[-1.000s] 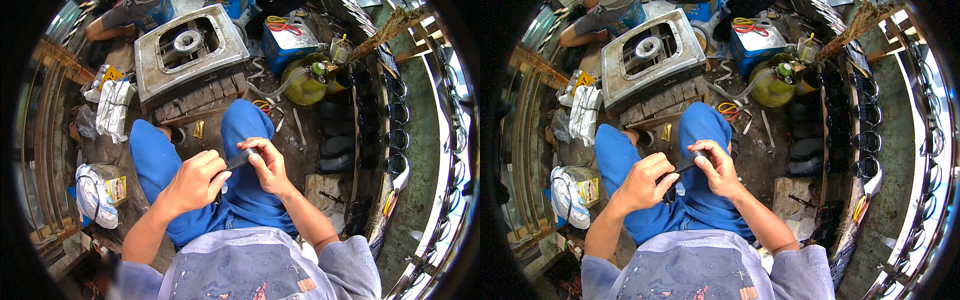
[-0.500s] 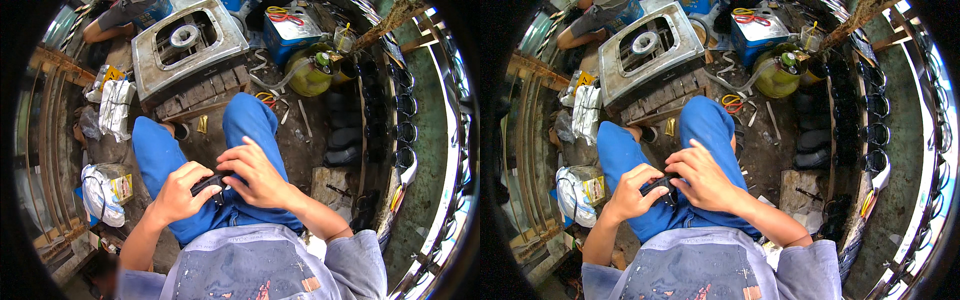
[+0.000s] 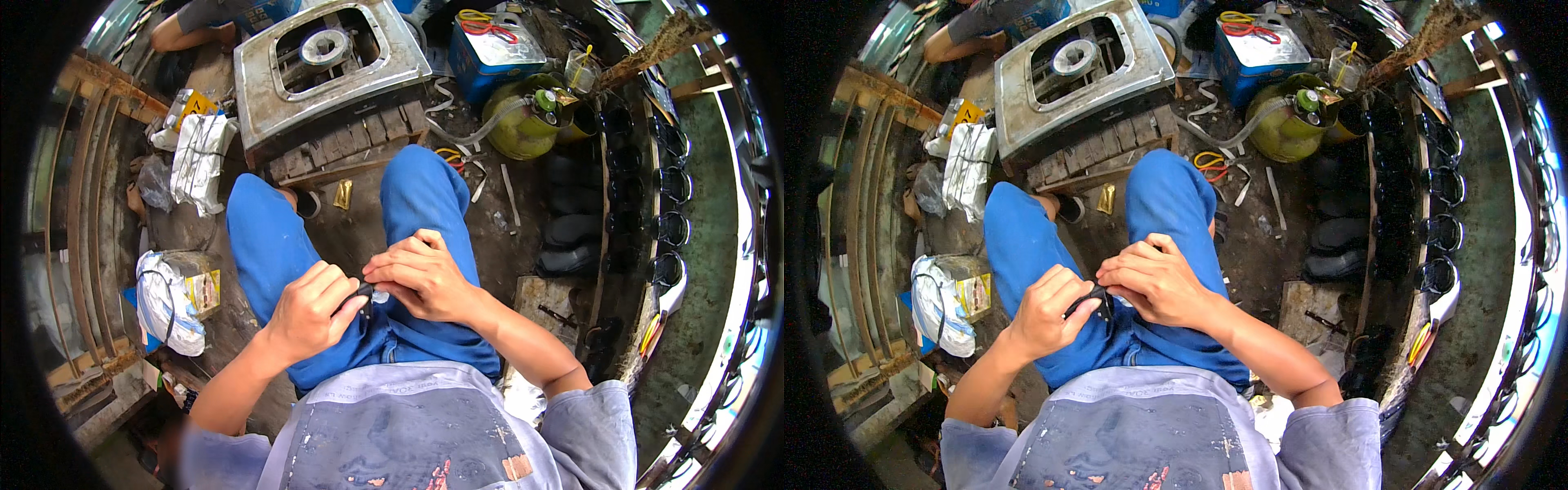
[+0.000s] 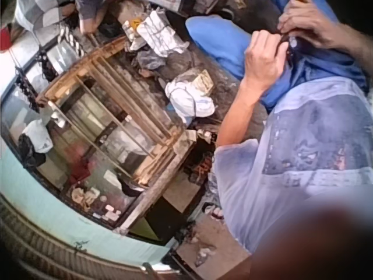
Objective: The person sits and repeatedly presses and adjusts the sole of a black slip-on shoe, then places it on a nearby shelf. The person picks up another shoe and continues pressing and aligning the sole by hand.
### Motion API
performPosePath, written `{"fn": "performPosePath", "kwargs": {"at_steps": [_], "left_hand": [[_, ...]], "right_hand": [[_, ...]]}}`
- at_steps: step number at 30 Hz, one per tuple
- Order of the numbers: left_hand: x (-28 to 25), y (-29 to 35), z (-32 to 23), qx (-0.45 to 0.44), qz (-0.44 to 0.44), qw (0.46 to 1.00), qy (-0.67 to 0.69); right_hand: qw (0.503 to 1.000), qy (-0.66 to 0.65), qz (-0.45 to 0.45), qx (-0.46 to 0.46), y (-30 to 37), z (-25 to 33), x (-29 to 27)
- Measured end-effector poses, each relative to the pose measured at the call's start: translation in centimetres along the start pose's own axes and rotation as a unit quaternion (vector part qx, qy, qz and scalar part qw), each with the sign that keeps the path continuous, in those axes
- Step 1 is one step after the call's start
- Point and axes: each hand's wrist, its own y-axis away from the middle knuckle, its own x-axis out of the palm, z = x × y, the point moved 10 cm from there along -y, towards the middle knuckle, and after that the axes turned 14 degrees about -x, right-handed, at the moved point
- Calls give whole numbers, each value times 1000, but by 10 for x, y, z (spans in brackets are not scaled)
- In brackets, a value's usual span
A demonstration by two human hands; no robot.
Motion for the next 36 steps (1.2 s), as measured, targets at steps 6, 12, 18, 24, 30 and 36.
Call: {"fn": "performPosePath", "kwargs": {"at_steps": [6,12,18,24,30,36], "left_hand": [[-22,14,10,-2,28,998,62],[-11,21,3,16,-7,999,-47],[-34,28,25,17,-14,997,74],[-38,45,34,9,-29,998,49],[-33,21,13,-22,3,998,58],[-9,-12,2,15,64,997,27]], "right_hand": [[995,-85,45,17,8,-3,-11],[996,-91,20,-2,5,-6,-14],[996,-88,18,30,-3,-7,-16],[996,-24,56,72,-13,3,-10],[996,-15,67,51,-15,6,-6],[997,18,63,38,-15,3,-2]]}}
